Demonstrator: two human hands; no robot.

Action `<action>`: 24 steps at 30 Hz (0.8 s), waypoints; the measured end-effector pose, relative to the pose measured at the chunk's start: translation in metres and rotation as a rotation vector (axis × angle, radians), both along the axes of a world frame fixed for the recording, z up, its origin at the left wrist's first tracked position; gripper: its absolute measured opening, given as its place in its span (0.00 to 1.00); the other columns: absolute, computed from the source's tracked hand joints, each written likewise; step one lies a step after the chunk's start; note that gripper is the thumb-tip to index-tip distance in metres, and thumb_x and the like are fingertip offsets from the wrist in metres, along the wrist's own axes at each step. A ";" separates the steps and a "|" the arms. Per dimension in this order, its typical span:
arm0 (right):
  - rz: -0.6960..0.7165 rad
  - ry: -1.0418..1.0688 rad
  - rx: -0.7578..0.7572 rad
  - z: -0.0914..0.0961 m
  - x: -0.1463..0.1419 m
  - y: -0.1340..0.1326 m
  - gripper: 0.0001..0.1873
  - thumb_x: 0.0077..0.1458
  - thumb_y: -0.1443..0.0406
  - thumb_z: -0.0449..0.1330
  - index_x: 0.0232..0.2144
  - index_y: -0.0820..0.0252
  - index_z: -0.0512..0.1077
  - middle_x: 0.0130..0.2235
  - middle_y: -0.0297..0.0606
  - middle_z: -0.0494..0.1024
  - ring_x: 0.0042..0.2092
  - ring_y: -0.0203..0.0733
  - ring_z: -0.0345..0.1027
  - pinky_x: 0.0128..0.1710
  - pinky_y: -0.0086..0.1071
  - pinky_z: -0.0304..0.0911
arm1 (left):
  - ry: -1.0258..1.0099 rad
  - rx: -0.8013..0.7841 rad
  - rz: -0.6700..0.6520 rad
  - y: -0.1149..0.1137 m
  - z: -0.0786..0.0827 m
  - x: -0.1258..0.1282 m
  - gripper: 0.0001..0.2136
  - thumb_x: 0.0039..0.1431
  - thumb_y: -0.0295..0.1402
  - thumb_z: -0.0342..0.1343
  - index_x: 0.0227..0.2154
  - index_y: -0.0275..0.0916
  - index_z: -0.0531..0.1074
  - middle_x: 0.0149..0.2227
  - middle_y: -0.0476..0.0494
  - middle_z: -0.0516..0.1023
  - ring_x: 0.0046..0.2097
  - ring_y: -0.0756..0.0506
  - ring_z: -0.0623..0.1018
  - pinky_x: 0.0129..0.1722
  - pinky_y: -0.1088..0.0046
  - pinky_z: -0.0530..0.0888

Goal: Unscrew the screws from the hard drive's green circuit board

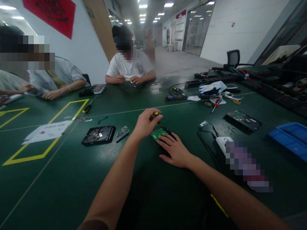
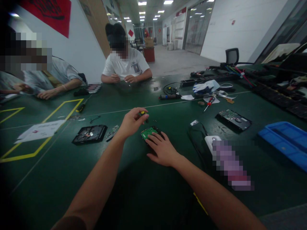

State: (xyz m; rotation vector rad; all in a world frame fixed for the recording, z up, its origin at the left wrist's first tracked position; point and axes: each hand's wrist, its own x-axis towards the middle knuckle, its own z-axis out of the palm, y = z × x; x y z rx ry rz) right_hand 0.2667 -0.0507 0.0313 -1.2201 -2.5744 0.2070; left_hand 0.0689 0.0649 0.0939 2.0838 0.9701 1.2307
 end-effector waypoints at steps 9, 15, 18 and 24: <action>-0.009 0.004 0.004 0.000 -0.001 -0.001 0.35 0.67 0.49 0.56 0.71 0.52 0.60 0.71 0.45 0.62 0.74 0.57 0.46 0.72 0.58 0.35 | -0.071 -0.208 -0.174 -0.006 0.006 -0.002 0.17 0.72 0.33 0.49 0.60 0.43 0.70 0.54 0.39 0.77 0.29 0.53 0.81 0.25 0.78 0.74; -0.005 -0.003 -0.010 0.003 -0.001 -0.001 0.34 0.68 0.49 0.56 0.71 0.52 0.60 0.72 0.45 0.62 0.74 0.57 0.46 0.72 0.59 0.36 | -0.047 -0.133 -0.109 -0.005 0.006 0.000 0.14 0.66 0.35 0.59 0.53 0.41 0.75 0.50 0.41 0.79 0.29 0.53 0.79 0.29 0.76 0.76; -0.007 -0.003 -0.013 0.004 -0.001 -0.001 0.34 0.68 0.49 0.56 0.71 0.52 0.60 0.72 0.45 0.62 0.74 0.57 0.46 0.72 0.59 0.37 | -0.029 -0.083 -0.040 -0.005 0.005 0.001 0.12 0.62 0.38 0.65 0.45 0.40 0.76 0.43 0.43 0.80 0.29 0.52 0.79 0.29 0.75 0.76; -0.009 -0.003 -0.016 0.004 -0.001 -0.001 0.34 0.67 0.49 0.56 0.70 0.52 0.61 0.72 0.44 0.62 0.74 0.57 0.46 0.72 0.60 0.36 | -0.048 -0.158 -0.035 -0.006 0.005 0.001 0.11 0.63 0.36 0.63 0.45 0.40 0.72 0.38 0.46 0.79 0.28 0.51 0.79 0.27 0.76 0.75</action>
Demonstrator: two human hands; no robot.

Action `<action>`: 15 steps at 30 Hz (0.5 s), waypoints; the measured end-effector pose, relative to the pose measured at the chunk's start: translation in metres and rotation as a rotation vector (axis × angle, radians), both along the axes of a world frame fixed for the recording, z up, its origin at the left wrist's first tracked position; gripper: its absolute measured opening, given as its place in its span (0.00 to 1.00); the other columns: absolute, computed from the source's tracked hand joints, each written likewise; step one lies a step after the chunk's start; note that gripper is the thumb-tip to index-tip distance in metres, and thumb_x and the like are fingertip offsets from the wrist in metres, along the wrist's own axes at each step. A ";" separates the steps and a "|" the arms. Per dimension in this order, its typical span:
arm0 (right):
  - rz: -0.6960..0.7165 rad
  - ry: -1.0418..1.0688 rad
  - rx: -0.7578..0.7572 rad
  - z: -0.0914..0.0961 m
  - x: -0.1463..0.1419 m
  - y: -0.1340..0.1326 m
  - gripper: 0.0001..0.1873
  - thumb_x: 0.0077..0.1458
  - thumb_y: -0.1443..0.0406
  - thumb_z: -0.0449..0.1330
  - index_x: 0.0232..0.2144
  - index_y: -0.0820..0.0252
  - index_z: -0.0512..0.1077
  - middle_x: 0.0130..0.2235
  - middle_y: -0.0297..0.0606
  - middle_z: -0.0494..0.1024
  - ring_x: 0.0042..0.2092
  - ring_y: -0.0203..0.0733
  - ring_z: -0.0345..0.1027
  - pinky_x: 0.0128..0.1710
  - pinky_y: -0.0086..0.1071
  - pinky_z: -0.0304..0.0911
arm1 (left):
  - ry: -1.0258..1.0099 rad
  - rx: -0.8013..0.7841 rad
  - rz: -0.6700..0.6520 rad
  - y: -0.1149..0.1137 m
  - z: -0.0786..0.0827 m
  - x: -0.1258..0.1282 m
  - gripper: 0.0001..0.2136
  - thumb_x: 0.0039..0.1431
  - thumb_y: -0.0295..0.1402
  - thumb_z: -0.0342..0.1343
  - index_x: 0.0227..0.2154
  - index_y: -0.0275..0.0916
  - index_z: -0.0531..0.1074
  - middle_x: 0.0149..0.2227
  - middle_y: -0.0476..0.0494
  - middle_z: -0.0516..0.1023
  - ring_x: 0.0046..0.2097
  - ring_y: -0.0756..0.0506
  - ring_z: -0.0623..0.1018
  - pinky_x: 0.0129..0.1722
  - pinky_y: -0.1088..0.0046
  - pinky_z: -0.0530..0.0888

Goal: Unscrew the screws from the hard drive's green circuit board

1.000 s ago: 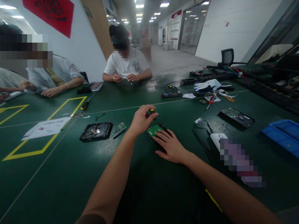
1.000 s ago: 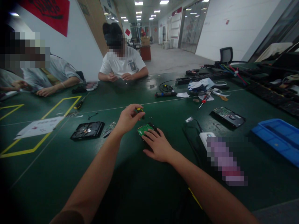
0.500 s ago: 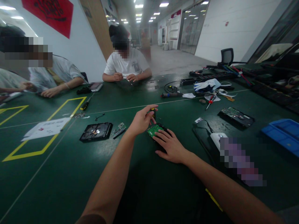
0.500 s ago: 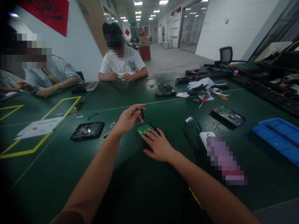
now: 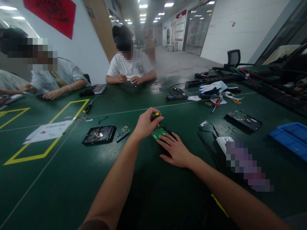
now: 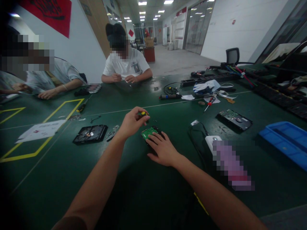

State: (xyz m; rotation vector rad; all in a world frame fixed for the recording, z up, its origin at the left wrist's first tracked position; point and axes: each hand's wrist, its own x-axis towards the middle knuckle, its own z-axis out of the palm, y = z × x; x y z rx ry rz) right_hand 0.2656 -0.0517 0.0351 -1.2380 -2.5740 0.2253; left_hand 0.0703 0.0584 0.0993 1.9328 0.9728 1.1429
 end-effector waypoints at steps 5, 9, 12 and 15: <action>0.002 0.003 0.005 -0.001 0.000 0.000 0.34 0.67 0.49 0.56 0.70 0.53 0.60 0.72 0.45 0.62 0.74 0.57 0.46 0.72 0.59 0.36 | 0.015 0.028 -0.080 0.000 0.002 -0.001 0.14 0.68 0.36 0.57 0.54 0.41 0.73 0.42 0.44 0.79 0.31 0.51 0.80 0.33 0.74 0.78; 0.002 0.006 0.009 -0.002 0.000 0.000 0.34 0.67 0.50 0.56 0.71 0.53 0.60 0.72 0.45 0.62 0.74 0.57 0.46 0.72 0.59 0.36 | 0.017 0.023 -0.110 0.002 0.001 -0.003 0.16 0.70 0.36 0.54 0.57 0.39 0.73 0.44 0.41 0.79 0.32 0.51 0.80 0.34 0.73 0.79; 0.002 0.010 0.005 -0.001 0.000 0.000 0.34 0.67 0.50 0.57 0.70 0.51 0.60 0.71 0.44 0.62 0.74 0.57 0.47 0.72 0.59 0.36 | 0.013 0.032 -0.053 0.004 -0.003 -0.003 0.12 0.68 0.37 0.57 0.51 0.40 0.75 0.43 0.43 0.79 0.30 0.51 0.80 0.32 0.74 0.79; 0.002 0.011 0.002 0.000 0.000 0.000 0.34 0.67 0.50 0.56 0.70 0.52 0.60 0.72 0.45 0.62 0.74 0.57 0.47 0.72 0.59 0.37 | 0.007 0.039 0.001 0.005 -0.006 -0.002 0.11 0.64 0.38 0.62 0.46 0.40 0.75 0.41 0.45 0.78 0.30 0.51 0.80 0.30 0.75 0.78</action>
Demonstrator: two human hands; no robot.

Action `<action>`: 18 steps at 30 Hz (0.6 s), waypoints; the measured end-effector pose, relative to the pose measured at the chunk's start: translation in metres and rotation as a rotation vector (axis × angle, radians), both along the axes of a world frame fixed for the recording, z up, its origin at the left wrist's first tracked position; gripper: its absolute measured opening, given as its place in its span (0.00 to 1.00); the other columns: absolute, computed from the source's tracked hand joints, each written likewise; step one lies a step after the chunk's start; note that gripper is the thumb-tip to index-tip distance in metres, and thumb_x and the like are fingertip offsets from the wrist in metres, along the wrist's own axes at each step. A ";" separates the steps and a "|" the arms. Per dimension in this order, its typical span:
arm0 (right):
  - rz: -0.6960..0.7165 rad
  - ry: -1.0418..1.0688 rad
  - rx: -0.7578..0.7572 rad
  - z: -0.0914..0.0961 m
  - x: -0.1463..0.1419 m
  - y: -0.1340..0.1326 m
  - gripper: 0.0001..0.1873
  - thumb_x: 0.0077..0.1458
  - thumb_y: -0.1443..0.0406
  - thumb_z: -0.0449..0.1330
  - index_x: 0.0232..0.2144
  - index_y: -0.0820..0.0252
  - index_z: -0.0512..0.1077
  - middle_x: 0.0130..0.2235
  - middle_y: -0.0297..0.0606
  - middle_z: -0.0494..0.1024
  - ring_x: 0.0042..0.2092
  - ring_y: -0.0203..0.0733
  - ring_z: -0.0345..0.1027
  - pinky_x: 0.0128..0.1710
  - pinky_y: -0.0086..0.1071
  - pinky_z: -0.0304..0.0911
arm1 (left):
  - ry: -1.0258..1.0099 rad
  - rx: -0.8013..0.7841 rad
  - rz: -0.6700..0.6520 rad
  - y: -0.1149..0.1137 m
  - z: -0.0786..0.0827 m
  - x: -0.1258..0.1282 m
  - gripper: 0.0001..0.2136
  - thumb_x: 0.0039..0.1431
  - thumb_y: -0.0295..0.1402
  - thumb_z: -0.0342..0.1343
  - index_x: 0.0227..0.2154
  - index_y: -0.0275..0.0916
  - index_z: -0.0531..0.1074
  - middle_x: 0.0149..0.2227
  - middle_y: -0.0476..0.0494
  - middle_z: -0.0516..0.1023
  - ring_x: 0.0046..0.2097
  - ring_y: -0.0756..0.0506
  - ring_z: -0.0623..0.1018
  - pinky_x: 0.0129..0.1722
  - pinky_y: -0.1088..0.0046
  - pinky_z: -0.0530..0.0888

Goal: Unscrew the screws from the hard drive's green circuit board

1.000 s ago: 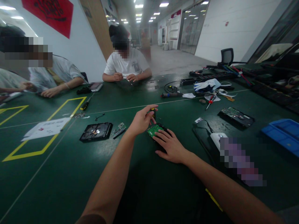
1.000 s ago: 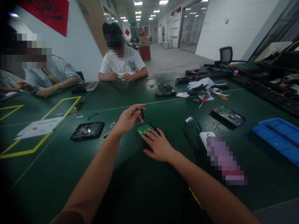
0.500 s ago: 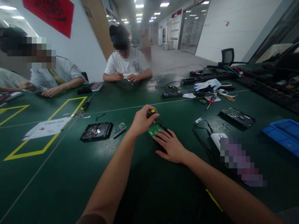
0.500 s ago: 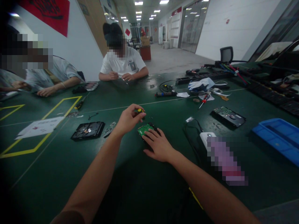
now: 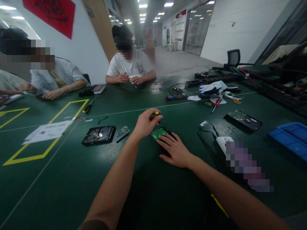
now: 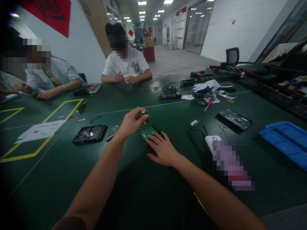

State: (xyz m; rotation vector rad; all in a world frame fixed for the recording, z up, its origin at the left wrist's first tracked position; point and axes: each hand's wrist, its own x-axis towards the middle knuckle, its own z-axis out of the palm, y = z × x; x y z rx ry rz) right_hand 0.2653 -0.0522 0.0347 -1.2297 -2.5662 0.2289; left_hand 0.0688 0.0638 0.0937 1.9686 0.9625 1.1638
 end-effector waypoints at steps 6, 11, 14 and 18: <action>-0.002 -0.002 0.001 0.000 0.000 0.000 0.35 0.67 0.50 0.57 0.71 0.51 0.60 0.71 0.44 0.62 0.74 0.57 0.47 0.72 0.59 0.37 | 0.008 -0.006 -0.009 -0.002 0.001 0.002 0.12 0.65 0.37 0.62 0.49 0.41 0.74 0.44 0.44 0.79 0.30 0.52 0.80 0.30 0.75 0.78; 0.003 0.003 0.004 0.000 0.000 0.001 0.35 0.67 0.50 0.57 0.71 0.51 0.60 0.71 0.44 0.63 0.74 0.57 0.47 0.72 0.59 0.37 | 0.000 -0.053 -0.074 -0.002 0.003 0.000 0.17 0.71 0.33 0.50 0.61 0.44 0.69 0.48 0.42 0.79 0.29 0.52 0.81 0.28 0.76 0.77; 0.001 0.003 0.007 0.000 0.000 0.001 0.35 0.67 0.50 0.57 0.71 0.52 0.60 0.71 0.44 0.62 0.74 0.57 0.47 0.72 0.59 0.37 | 0.042 -0.009 -0.054 -0.001 0.003 -0.002 0.16 0.72 0.33 0.51 0.59 0.44 0.71 0.44 0.43 0.80 0.29 0.51 0.81 0.29 0.75 0.77; -0.002 0.001 0.007 -0.002 0.000 0.001 0.34 0.67 0.50 0.57 0.70 0.51 0.61 0.71 0.44 0.62 0.73 0.57 0.47 0.72 0.59 0.37 | 0.077 0.115 0.060 -0.001 0.002 -0.002 0.13 0.65 0.36 0.62 0.50 0.42 0.77 0.46 0.42 0.79 0.29 0.52 0.78 0.31 0.74 0.77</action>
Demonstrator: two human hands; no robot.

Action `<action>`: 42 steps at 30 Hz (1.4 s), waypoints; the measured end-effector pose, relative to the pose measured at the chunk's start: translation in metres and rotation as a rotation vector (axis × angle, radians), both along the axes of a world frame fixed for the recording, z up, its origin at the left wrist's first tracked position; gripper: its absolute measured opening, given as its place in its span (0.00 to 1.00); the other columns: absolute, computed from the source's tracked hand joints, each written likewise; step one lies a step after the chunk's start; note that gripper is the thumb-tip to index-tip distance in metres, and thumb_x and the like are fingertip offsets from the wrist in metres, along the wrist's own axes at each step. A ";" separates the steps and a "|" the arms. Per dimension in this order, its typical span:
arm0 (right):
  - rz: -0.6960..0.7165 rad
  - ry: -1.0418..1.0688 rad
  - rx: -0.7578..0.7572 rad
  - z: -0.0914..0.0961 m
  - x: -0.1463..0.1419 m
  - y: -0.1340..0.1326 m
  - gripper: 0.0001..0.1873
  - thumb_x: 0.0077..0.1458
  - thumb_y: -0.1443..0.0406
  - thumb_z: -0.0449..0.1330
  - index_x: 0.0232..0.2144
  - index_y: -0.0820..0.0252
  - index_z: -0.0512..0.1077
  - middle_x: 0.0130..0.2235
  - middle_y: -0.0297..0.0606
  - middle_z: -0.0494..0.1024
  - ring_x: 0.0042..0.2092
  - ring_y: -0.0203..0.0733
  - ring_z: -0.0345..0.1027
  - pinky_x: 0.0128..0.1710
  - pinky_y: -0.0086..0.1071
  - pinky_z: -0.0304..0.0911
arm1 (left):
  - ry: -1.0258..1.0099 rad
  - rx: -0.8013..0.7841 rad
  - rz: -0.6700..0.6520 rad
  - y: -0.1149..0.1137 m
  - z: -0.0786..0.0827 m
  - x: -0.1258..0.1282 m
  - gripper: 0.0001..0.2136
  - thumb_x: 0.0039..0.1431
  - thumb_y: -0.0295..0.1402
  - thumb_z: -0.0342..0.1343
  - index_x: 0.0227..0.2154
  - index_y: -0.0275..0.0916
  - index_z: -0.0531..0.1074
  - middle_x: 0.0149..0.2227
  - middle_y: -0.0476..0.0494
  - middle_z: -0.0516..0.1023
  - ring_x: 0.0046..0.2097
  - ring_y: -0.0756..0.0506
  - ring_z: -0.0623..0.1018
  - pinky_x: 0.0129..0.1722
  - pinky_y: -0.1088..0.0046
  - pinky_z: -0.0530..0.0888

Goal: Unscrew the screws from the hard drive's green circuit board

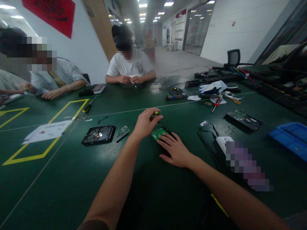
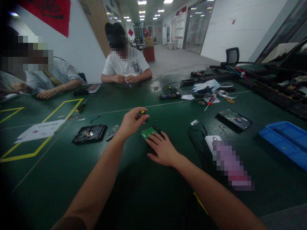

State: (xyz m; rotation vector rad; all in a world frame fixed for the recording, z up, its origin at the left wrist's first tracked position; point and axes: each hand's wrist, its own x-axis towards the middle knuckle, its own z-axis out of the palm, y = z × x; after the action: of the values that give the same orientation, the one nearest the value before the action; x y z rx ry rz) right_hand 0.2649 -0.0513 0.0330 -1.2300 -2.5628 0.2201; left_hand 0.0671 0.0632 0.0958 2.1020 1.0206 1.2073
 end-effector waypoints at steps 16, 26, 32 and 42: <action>0.003 -0.007 0.002 -0.001 0.000 0.000 0.34 0.67 0.49 0.56 0.71 0.52 0.60 0.72 0.44 0.62 0.74 0.57 0.47 0.72 0.59 0.36 | 0.000 0.030 0.018 -0.002 -0.001 0.001 0.14 0.67 0.37 0.59 0.53 0.42 0.77 0.48 0.41 0.79 0.27 0.53 0.78 0.29 0.75 0.77; 0.001 -0.010 0.007 0.000 0.001 -0.001 0.35 0.67 0.50 0.56 0.71 0.52 0.59 0.72 0.44 0.62 0.74 0.57 0.46 0.73 0.58 0.35 | -0.050 -0.102 -0.140 -0.003 0.001 0.002 0.19 0.72 0.38 0.52 0.62 0.41 0.71 0.54 0.38 0.78 0.31 0.52 0.81 0.32 0.75 0.79; 0.004 -0.017 0.005 0.000 0.001 0.000 0.35 0.67 0.49 0.57 0.71 0.52 0.60 0.71 0.45 0.62 0.74 0.57 0.46 0.72 0.59 0.36 | -0.041 -0.096 -0.121 -0.001 0.000 0.000 0.19 0.72 0.37 0.53 0.62 0.41 0.71 0.47 0.40 0.80 0.30 0.52 0.80 0.31 0.75 0.78; 0.003 -0.018 0.017 -0.001 0.001 0.000 0.35 0.67 0.49 0.56 0.71 0.52 0.60 0.72 0.45 0.62 0.74 0.57 0.46 0.72 0.58 0.36 | -0.049 -0.022 -0.075 0.000 -0.003 0.003 0.18 0.70 0.39 0.55 0.59 0.43 0.74 0.53 0.39 0.78 0.30 0.53 0.79 0.31 0.75 0.78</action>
State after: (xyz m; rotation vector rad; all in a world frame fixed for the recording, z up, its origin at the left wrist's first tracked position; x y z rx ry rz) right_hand 0.2656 -0.0515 0.0316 -1.2274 -2.5768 0.1878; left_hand 0.0698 0.0628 0.0925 2.0649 0.9212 1.1998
